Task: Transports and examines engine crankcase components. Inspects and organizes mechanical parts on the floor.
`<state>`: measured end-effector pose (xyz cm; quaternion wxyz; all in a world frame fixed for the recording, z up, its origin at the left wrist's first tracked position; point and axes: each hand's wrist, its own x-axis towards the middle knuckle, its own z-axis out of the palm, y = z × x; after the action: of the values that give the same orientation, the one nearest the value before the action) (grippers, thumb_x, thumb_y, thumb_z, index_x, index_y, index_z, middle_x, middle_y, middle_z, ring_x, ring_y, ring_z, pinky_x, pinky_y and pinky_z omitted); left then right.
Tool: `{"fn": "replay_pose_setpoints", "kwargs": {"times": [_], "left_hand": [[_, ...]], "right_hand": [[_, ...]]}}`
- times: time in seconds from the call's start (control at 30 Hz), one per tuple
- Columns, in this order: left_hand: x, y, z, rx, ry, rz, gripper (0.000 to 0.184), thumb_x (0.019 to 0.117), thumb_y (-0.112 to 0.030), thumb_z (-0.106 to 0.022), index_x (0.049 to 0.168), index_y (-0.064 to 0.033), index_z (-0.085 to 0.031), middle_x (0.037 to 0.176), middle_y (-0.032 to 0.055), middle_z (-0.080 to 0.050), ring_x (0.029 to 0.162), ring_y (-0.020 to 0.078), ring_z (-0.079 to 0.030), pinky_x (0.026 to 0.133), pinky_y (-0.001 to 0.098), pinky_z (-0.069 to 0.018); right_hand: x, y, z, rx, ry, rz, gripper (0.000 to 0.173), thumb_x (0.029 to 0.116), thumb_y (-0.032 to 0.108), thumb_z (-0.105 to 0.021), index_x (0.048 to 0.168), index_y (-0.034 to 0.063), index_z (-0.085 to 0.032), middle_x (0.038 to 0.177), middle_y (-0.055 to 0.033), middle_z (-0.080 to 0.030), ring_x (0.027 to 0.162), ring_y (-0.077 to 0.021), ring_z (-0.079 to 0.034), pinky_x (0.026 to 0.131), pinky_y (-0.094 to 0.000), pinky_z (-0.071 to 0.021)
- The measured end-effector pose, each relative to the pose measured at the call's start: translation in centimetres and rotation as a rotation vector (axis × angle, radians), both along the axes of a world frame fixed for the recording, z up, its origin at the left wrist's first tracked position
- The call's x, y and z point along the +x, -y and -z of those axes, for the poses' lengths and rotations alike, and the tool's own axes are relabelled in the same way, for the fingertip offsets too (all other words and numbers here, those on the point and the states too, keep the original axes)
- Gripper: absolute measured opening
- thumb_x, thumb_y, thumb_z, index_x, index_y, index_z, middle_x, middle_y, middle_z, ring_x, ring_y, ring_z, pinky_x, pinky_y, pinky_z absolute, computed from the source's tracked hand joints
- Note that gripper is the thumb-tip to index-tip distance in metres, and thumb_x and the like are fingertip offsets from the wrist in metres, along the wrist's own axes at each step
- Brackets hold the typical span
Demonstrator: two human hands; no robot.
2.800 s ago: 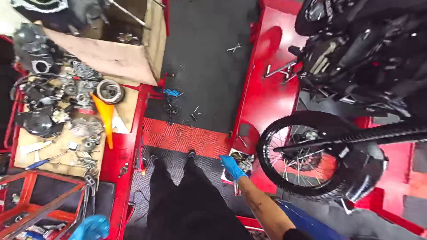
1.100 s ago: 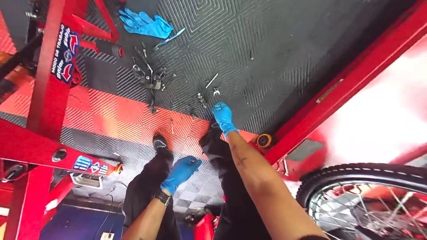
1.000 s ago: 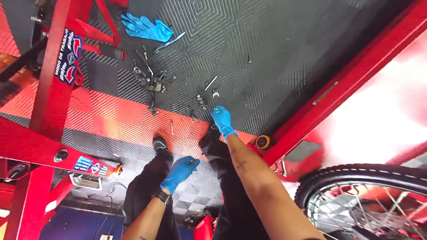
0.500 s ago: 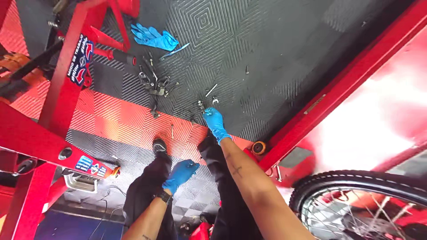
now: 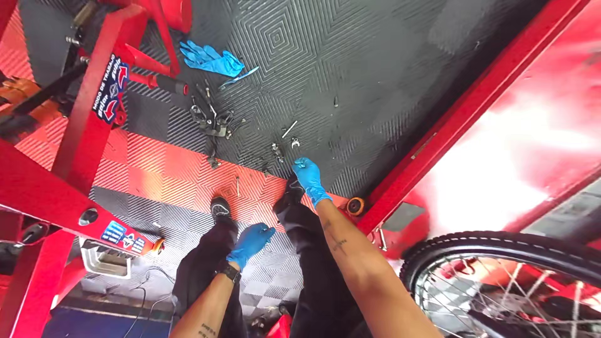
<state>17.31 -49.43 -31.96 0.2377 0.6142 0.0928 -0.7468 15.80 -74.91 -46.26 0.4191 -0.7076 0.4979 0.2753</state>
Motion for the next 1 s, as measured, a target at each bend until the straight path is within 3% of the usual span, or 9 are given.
{"fn": "replay_pose_setpoints", "kwargs": {"times": [0.23, 0.33, 0.5, 0.57, 0.73, 0.83, 0.9, 0.97, 1.0], "left_hand": [[0.2, -0.6, 0.1, 0.008, 0.02, 0.056, 0.043, 0.1059, -0.045, -0.052, 0.115, -0.007, -0.069, 0.096, 0.0086, -0.073, 0.086, 0.0201, -0.069, 0.085, 0.0449, -0.0557], [-0.2, -1.0, 0.0, 0.003, 0.023, 0.005, 0.041, 0.1063, -0.042, -0.052, 0.115, -0.0049, -0.069, 0.095, 0.0092, -0.072, 0.083, 0.0198, -0.068, 0.083, 0.0442, -0.0556], [-0.4, -2.2, -0.2, 0.075, 0.063, -0.076, 0.039, 0.1065, -0.037, -0.054, 0.124, -0.0038, -0.066, 0.104, 0.0126, -0.073, 0.089, 0.0219, -0.07, 0.085, 0.0443, -0.0569], [1.2, -2.9, -1.0, 0.102, 0.135, -0.177, 0.038, 0.1067, -0.033, -0.055, 0.127, -0.0027, -0.064, 0.107, 0.0136, -0.072, 0.093, 0.0217, -0.071, 0.086, 0.043, -0.0579], [10.7, -5.6, -1.7, 0.144, 0.481, -0.384, 0.033, 0.1082, -0.027, -0.051, 0.125, -0.0006, -0.063, 0.102, 0.0083, -0.071, 0.083, 0.0132, -0.068, 0.079, 0.0329, -0.0569], [15.2, -9.0, 1.1, 0.198, 0.612, -0.435, 0.036, 0.109, -0.031, -0.048, 0.123, -0.0012, -0.062, 0.101, 0.0059, -0.071, 0.081, 0.0105, -0.067, 0.075, 0.0286, -0.0554], [17.4, -10.9, 5.3, 0.246, 0.652, -0.46, 0.039, 0.1095, -0.034, -0.046, 0.124, -0.0006, -0.061, 0.102, 0.0076, -0.07, 0.081, 0.0117, -0.067, 0.074, 0.0293, -0.0555], [18.9, -12.8, 11.1, 0.293, 0.664, -0.452, 0.045, 0.1092, -0.038, -0.047, 0.133, -0.0008, -0.057, 0.116, 0.0137, -0.067, 0.094, 0.0186, -0.067, 0.082, 0.0371, -0.0544], [19.4, -13.7, 14.6, 0.309, 0.674, -0.419, 0.051, 0.1079, -0.042, -0.049, 0.139, -0.0019, -0.053, 0.129, 0.0177, -0.063, 0.108, 0.0242, -0.064, 0.091, 0.0434, -0.0521]], "right_hand": [[-1.7, 0.2, -0.9, -0.016, -0.025, 0.026, 0.027, 0.0943, 0.021, -0.067, 0.118, 0.0081, -0.07, 0.106, -0.0098, -0.072, 0.102, -0.0215, -0.068, 0.093, -0.0456, -0.0527], [-1.9, -0.1, -1.7, -0.009, -0.036, 0.006, 0.031, 0.0955, 0.021, -0.066, 0.123, 0.0064, -0.069, 0.112, -0.0125, -0.072, 0.107, -0.0243, -0.068, 0.097, -0.0474, -0.0527], [-1.1, 0.7, -2.9, -0.011, -0.012, 0.052, 0.029, 0.0957, 0.021, -0.066, 0.121, 0.0072, -0.069, 0.109, -0.0118, -0.073, 0.104, -0.0245, -0.069, 0.095, -0.0489, -0.0533], [-0.5, 2.4, -3.1, -0.037, -0.004, 0.067, 0.027, 0.0953, 0.02, -0.067, 0.119, 0.0067, -0.069, 0.107, -0.0124, -0.073, 0.102, -0.0252, -0.069, 0.093, -0.0491, -0.0536], [0.2, 9.4, -1.4, -0.125, 0.037, 0.004, 0.033, 0.0968, 0.021, -0.066, 0.122, 0.0005, -0.067, 0.113, -0.0218, -0.071, 0.107, -0.0372, -0.068, 0.095, -0.0586, -0.0529], [1.2, 13.1, 0.5, -0.156, 0.003, -0.04, 0.035, 0.0968, 0.023, -0.067, 0.123, -0.0004, -0.064, 0.112, -0.0261, -0.069, 0.105, -0.0442, -0.066, 0.09, -0.0647, -0.0509], [3.1, 15.9, 2.8, -0.205, -0.025, -0.069, 0.041, 0.0969, 0.026, -0.066, 0.127, -0.0008, -0.062, 0.115, -0.0282, -0.068, 0.109, -0.0473, -0.065, 0.091, -0.0672, -0.0495], [5.3, 18.9, 5.7, -0.249, -0.035, -0.082, 0.049, 0.099, 0.029, -0.064, 0.137, -0.0014, -0.055, 0.123, -0.0306, -0.064, 0.116, -0.0491, -0.062, 0.095, -0.068, -0.0479], [5.9, 20.4, 7.5, -0.274, -0.031, -0.081, 0.053, 0.0993, 0.03, -0.063, 0.14, -0.0014, -0.052, 0.127, -0.0314, -0.062, 0.118, -0.0496, -0.061, 0.097, -0.0686, -0.0475]]}}
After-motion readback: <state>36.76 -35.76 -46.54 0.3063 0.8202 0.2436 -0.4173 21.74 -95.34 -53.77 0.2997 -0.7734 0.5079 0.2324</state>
